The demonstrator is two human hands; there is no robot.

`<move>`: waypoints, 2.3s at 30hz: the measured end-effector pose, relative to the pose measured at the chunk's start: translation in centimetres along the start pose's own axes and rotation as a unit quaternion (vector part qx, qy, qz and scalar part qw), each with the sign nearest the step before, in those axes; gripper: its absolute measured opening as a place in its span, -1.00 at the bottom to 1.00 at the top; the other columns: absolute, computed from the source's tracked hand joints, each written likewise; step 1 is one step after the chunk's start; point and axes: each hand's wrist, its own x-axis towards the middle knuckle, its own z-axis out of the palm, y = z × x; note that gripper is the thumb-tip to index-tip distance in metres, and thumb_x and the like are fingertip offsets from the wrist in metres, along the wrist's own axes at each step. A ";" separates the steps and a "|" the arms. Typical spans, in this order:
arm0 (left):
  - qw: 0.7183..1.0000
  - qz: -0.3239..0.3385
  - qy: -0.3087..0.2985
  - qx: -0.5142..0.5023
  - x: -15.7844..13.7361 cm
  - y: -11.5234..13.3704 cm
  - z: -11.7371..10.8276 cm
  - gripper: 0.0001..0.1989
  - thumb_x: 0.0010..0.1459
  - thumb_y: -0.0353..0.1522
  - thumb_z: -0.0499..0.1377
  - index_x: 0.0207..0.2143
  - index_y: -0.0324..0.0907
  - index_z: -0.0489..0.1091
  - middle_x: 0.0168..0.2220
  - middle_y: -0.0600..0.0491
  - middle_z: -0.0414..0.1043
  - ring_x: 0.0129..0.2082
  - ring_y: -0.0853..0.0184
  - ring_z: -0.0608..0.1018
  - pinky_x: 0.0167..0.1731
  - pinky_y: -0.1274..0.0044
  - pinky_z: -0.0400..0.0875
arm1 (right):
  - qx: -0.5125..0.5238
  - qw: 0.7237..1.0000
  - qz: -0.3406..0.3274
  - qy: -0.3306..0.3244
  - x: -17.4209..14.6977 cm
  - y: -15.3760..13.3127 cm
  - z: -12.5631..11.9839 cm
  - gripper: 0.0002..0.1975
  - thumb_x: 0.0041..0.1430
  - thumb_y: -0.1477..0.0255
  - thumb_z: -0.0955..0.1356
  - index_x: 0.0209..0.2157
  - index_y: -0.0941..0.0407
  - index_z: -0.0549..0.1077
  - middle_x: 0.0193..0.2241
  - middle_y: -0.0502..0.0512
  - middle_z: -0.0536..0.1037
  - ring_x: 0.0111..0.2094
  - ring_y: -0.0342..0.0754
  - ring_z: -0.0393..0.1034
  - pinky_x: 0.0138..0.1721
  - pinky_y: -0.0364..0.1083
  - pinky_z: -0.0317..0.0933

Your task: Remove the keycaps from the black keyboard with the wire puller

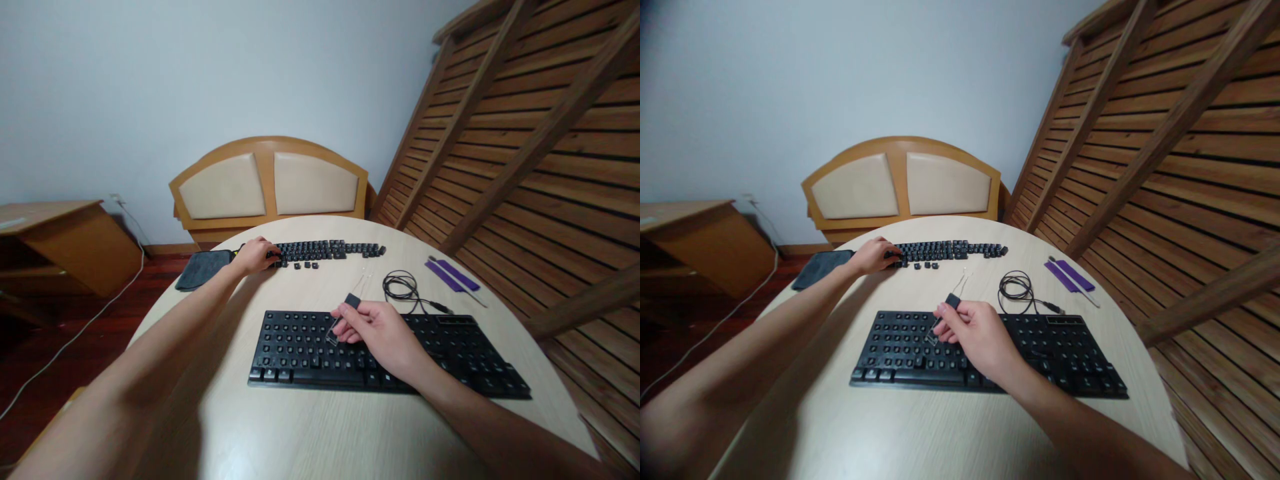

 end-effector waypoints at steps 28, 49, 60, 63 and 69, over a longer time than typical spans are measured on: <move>0.997 0.014 -0.037 0.063 0.6 0.6 -1.3 -0.77 0.12 -0.28 0.18 -0.19 -0.04 0.55 -0.26 0.00 0.58 -0.16 0.14 0.51 -0.19 0.43 0.35 | 0.000 1.000 0.014 0.003 -0.1 -0.3 0.1 -0.72 0.25 0.31 0.34 -0.39 0.22 0.54 -0.51 0.08 0.61 -0.51 -0.18 0.50 -0.44 -0.20 0.33; 0.996 0.024 -0.056 0.069 1.2 0.5 -1.4 -0.77 0.08 -0.28 0.17 -0.21 0.00 0.56 -0.27 0.04 0.60 -0.17 0.16 0.50 -0.21 0.44 0.32 | -0.001 1.000 0.005 0.000 -0.1 -0.3 0.0 -0.67 0.21 0.21 0.36 -0.36 0.22 0.55 -0.49 0.11 0.61 -0.48 -0.15 0.50 -0.41 -0.17 0.34; 0.995 0.018 -0.062 0.077 1.5 0.3 -1.1 -0.78 0.04 -0.31 0.20 -0.24 0.03 0.57 -0.29 0.06 0.60 -0.18 0.19 0.50 -0.22 0.47 0.32 | -0.009 1.000 0.005 0.001 -0.2 -0.4 0.0 -0.67 0.21 0.21 0.36 -0.36 0.22 0.55 -0.49 0.12 0.61 -0.48 -0.15 0.51 -0.41 -0.17 0.35; 0.995 0.021 -0.067 0.076 1.6 0.2 -1.1 -0.78 0.04 -0.32 0.20 -0.24 0.03 0.57 -0.28 0.07 0.60 -0.18 0.19 0.50 -0.21 0.46 0.32 | -0.006 1.000 0.004 -0.001 -0.3 -0.5 0.0 -0.67 0.21 0.21 0.36 -0.36 0.22 0.55 -0.49 0.11 0.61 -0.48 -0.15 0.50 -0.40 -0.17 0.34; 0.994 0.029 -0.077 0.069 1.7 0.2 -1.3 -0.76 0.02 -0.34 0.20 -0.24 0.04 0.57 -0.27 0.09 0.61 -0.18 0.19 0.51 -0.22 0.47 0.31 | -0.006 1.000 -0.004 -0.003 -0.2 -0.3 -0.1 -0.63 0.19 0.16 0.36 -0.37 0.21 0.55 -0.49 0.11 0.61 -0.48 -0.15 0.51 -0.41 -0.16 0.35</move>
